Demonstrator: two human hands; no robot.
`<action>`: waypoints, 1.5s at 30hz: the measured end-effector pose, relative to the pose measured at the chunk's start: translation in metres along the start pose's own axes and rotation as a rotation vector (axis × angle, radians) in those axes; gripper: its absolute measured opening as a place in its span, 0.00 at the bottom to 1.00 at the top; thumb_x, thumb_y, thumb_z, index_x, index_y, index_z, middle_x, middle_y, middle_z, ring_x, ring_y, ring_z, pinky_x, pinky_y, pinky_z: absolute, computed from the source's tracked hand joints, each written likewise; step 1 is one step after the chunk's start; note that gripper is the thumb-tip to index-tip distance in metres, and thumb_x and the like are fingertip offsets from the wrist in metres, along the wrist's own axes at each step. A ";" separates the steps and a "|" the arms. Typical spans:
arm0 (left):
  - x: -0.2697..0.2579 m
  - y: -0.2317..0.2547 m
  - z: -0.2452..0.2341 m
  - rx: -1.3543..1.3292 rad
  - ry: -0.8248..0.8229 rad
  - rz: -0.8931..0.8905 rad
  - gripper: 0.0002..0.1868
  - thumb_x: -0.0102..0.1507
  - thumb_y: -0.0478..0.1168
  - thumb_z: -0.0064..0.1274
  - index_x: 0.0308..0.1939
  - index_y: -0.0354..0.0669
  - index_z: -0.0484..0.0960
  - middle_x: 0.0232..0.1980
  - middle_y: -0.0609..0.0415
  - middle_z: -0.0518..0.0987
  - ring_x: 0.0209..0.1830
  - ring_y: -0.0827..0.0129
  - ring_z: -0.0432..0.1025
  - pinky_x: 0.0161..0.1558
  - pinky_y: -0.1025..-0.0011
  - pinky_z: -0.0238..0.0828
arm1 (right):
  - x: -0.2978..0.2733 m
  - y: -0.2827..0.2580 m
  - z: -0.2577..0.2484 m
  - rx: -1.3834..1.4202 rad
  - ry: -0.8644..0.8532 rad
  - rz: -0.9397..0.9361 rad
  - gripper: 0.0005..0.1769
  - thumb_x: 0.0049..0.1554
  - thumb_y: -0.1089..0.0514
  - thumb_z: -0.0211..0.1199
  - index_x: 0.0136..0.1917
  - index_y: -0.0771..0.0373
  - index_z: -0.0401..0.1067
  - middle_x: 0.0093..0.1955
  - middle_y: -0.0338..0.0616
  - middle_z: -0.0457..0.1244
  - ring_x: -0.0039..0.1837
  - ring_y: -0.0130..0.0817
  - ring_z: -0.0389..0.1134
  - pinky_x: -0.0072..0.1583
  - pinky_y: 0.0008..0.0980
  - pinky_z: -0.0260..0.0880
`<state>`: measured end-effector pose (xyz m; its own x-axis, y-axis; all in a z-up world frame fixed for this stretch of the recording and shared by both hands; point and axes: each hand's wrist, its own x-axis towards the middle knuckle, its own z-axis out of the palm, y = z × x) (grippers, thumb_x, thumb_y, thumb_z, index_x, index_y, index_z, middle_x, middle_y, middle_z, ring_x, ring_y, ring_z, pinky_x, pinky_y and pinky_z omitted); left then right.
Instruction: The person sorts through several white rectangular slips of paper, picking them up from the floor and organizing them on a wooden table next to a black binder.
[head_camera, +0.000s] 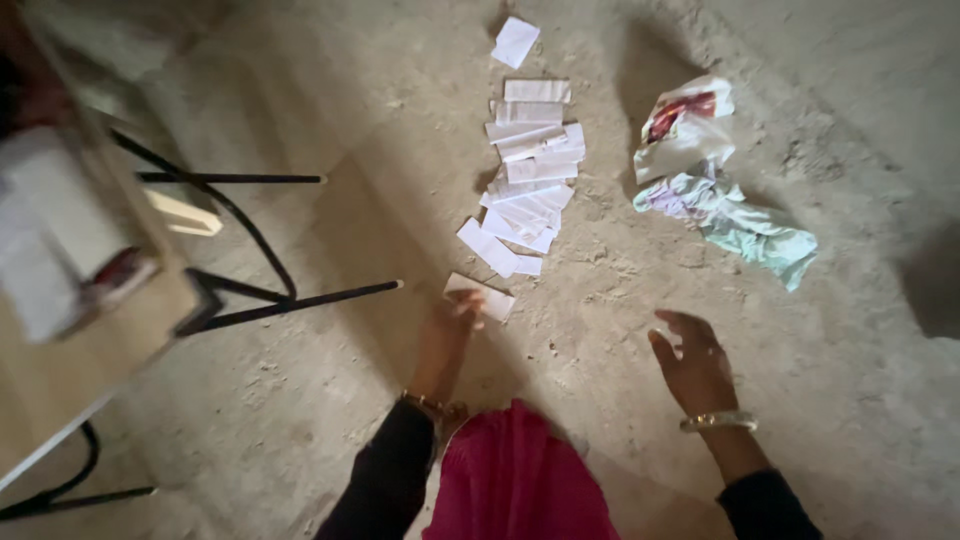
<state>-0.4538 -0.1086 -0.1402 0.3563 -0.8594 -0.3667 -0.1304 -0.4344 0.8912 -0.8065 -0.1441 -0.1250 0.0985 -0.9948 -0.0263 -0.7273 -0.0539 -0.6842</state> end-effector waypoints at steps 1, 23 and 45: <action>0.014 -0.033 0.011 -0.062 -0.019 -0.032 0.16 0.66 0.40 0.51 0.54 0.37 0.82 0.47 0.52 0.86 0.38 0.68 0.81 0.36 0.73 0.74 | -0.001 0.017 0.020 0.010 -0.017 0.030 0.19 0.58 0.54 0.66 0.62 0.58 0.74 0.62 0.52 0.65 0.59 0.44 0.71 0.55 0.39 0.76; 0.243 -0.588 0.110 -0.601 0.017 -0.480 0.17 0.66 0.45 0.54 0.49 0.33 0.79 0.36 0.54 0.80 0.32 0.72 0.75 0.34 0.73 0.72 | 0.077 0.254 0.610 -0.387 -0.146 -0.441 0.40 0.50 0.46 0.67 0.71 0.65 0.63 0.67 0.60 0.62 0.68 0.58 0.60 0.66 0.52 0.61; 0.099 -0.241 0.082 -0.546 -0.008 -0.628 0.27 0.65 0.48 0.55 0.65 0.45 0.67 0.52 0.56 0.78 0.48 0.71 0.74 0.46 0.67 0.72 | 0.010 0.022 0.306 0.526 -0.253 0.485 0.19 0.59 0.50 0.64 0.55 0.67 0.77 0.35 0.45 0.63 0.37 0.31 0.64 0.40 0.35 0.74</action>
<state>-0.4630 -0.1113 -0.4129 0.2065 -0.5038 -0.8388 0.5585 -0.6432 0.5238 -0.6137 -0.1289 -0.3633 0.0495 -0.8429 -0.5358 -0.3156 0.4958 -0.8091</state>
